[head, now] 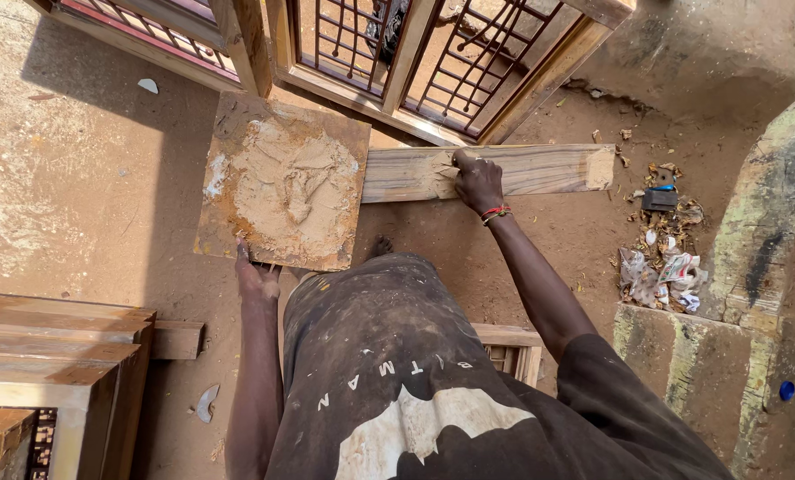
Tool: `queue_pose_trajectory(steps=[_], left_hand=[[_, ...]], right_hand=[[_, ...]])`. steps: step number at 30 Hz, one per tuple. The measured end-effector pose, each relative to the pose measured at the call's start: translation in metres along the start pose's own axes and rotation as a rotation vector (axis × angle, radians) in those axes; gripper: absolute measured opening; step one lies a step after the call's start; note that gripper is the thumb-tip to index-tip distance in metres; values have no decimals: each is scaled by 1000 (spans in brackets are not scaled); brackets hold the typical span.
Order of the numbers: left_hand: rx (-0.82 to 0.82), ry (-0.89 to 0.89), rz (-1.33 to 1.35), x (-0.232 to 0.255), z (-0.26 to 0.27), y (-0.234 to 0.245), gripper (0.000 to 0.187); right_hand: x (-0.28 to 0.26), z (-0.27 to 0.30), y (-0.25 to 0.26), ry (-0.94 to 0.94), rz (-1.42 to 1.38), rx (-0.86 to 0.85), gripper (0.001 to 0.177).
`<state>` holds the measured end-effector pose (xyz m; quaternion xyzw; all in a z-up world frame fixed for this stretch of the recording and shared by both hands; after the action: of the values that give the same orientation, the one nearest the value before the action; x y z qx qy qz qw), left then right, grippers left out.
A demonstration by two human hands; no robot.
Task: The person mixes a beige paste on a wooden board using a small tool while sitting on the floor. They then stand up and apply the paste to the joints and gaps of a wooden window frame using their fingers and the tool.
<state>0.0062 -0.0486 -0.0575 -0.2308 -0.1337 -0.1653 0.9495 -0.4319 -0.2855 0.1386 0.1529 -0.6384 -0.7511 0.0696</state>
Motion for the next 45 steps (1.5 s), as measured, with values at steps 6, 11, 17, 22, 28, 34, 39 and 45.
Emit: queue_pose_trajectory(steps=[6,11,17,22,28,34,39,45], left_hand=[[-39,-31,7,2,-4,7,73],[-63,-19,49,-1,-7,12,70],[-62,-33,179,-1,-13,-2,67],[-74,-49,167,-3,0,4,66],[-38,-41,84,1,-5,2,64],[-34,-62,141,-2,-11,7,63],[-31,-83,114,-5,-12,7,65],[-119,-127,171,0,-19,-2,64]], right_hand=[[-6,-23,-1,122,105,155,20],[-26,15,-21,286,132,209,18],[11,-8,-4,49,255,-152,22],[-23,-37,2,334,155,-123,43],[-52,-43,-31,748,315,-117,52],[9,-33,-24,591,409,-310,54],[53,-17,-10,426,373,-361,50],[87,-7,-16,119,171,-525,31]])
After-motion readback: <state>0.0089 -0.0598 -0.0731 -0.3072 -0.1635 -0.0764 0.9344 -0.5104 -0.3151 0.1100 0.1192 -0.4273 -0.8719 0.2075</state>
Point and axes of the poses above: each hand's wrist, its own z-axis away from the middle knuckle, its own y-axis out of the back of the hand, x = y × z, the point moved 8 cm from there along -z, towards the middle knuckle, and after that the axes turned 5 degrees about y, right-handed, at the moved point
